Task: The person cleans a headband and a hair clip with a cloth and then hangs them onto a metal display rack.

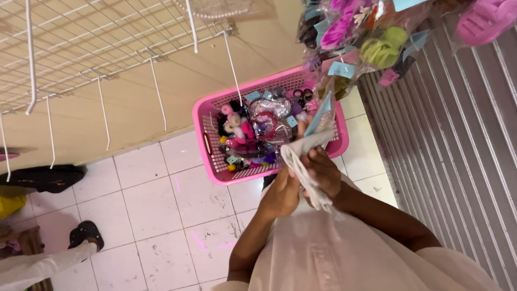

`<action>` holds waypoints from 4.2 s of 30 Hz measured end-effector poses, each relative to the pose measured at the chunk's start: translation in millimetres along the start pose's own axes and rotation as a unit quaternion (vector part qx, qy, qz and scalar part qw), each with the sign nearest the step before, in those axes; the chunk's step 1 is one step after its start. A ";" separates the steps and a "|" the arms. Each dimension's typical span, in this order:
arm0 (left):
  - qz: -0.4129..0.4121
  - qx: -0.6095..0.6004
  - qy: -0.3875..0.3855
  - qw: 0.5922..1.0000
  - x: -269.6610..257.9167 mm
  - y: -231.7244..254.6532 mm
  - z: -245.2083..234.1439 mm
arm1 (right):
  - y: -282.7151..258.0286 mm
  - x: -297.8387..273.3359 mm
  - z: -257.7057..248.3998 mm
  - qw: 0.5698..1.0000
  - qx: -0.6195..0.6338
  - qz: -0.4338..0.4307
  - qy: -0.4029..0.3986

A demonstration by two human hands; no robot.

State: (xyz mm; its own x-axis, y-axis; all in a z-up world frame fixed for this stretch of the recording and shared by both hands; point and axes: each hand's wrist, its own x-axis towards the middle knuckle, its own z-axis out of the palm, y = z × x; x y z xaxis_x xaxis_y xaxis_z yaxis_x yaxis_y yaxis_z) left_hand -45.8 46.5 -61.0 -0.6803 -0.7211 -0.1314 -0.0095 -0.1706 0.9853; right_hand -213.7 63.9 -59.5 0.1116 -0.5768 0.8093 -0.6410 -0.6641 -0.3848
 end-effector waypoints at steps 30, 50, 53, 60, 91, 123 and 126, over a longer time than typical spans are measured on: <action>0.087 -0.028 -0.005 0.996 14.1 96.8 20.1 | -21.5 -9.3 -20.3 0.983 0.141 0.116 0.017; 0.106 -0.488 -0.039 0.866 12.6 43.9 8.4 | -1.9 43.7 -62.1 0.975 -0.123 -0.145 -0.119; 0.100 -0.485 -0.031 0.868 1.8 89.4 13.9 | 3.7 44.5 -63.9 0.995 -0.077 -0.061 -0.031; 0.112 -0.467 -0.011 0.877 19.2 124.2 20.0 | 3.3 -1.1 -51.6 0.993 -0.071 -0.021 -0.087; 0.179 -0.610 -0.106 0.765 53.8 178.2 -13.8 | -11.5 16.9 -21.6 0.997 -0.023 -0.051 -0.052; 0.092 -0.621 -0.171 0.759 30.2 163.5 5.0 | -21.1 4.3 -55.1 0.989 -0.051 0.134 0.042; 0.100 -0.618 -0.130 0.769 35.5 168.3 0.6 | -47.9 -3.1 -38.6 0.998 -0.019 0.032 -0.047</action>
State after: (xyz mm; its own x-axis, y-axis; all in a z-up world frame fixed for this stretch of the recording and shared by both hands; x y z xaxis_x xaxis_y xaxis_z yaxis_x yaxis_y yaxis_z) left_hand -72.0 -7.4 100.3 -0.7024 -0.6849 0.1939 0.7090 -0.6973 0.1055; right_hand -212.6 115.8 -26.4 0.1390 -0.6603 0.7381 -0.6778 -0.6068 -0.4152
